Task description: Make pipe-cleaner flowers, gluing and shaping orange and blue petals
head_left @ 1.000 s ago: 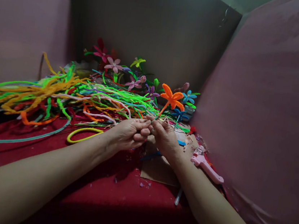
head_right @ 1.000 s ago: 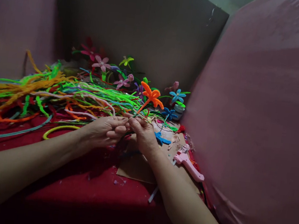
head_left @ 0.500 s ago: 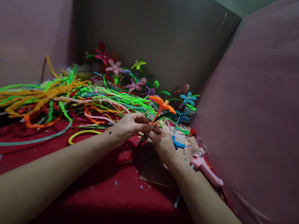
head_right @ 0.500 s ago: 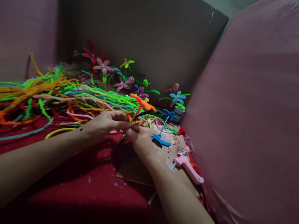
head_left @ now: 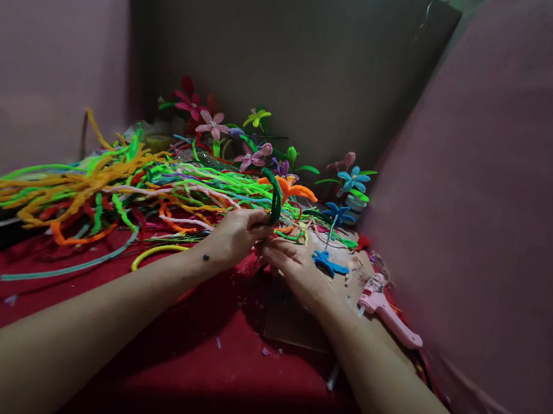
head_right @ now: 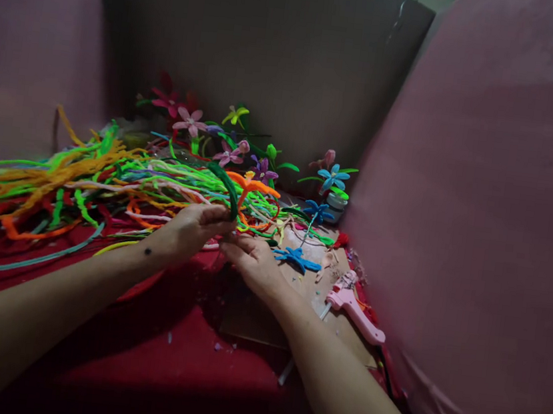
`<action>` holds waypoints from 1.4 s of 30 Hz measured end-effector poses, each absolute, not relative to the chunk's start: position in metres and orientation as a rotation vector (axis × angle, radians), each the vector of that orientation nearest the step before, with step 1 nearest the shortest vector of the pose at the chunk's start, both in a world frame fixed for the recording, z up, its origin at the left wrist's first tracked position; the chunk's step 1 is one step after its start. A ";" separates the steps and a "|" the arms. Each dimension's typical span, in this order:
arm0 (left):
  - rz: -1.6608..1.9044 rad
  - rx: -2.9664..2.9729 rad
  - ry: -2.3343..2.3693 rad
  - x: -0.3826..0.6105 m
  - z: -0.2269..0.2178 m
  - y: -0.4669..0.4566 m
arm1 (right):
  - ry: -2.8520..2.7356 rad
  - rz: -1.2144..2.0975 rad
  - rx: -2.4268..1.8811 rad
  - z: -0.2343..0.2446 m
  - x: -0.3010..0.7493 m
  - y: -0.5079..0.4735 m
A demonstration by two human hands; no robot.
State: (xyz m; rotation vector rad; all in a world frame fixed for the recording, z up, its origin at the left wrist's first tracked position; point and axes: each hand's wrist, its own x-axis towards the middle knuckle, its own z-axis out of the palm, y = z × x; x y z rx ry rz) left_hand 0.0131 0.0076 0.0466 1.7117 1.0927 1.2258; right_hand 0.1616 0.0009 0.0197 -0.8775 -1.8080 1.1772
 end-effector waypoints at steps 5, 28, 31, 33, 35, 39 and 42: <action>1.073 1.565 0.870 0.005 0.055 0.011 | -1.792 1.231 -0.848 0.025 0.164 -0.001; 0.962 0.920 0.542 0.003 0.030 0.004 | -1.510 1.662 -0.833 0.003 0.157 0.000; 1.043 0.989 0.607 0.004 0.029 0.004 | -1.494 1.668 -0.813 0.002 0.158 0.003; 1.094 1.080 0.685 0.004 0.029 0.003 | -1.512 1.633 -0.825 0.002 0.159 0.004; 1.131 1.177 0.773 0.003 0.031 0.002 | -1.573 1.593 -0.855 0.004 0.159 0.003; 1.074 1.274 0.850 -0.003 0.036 0.007 | -1.681 1.546 -0.891 0.013 0.160 -0.001; 0.965 1.169 0.877 -0.009 0.035 0.015 | -1.810 1.454 -0.959 0.022 0.162 -0.003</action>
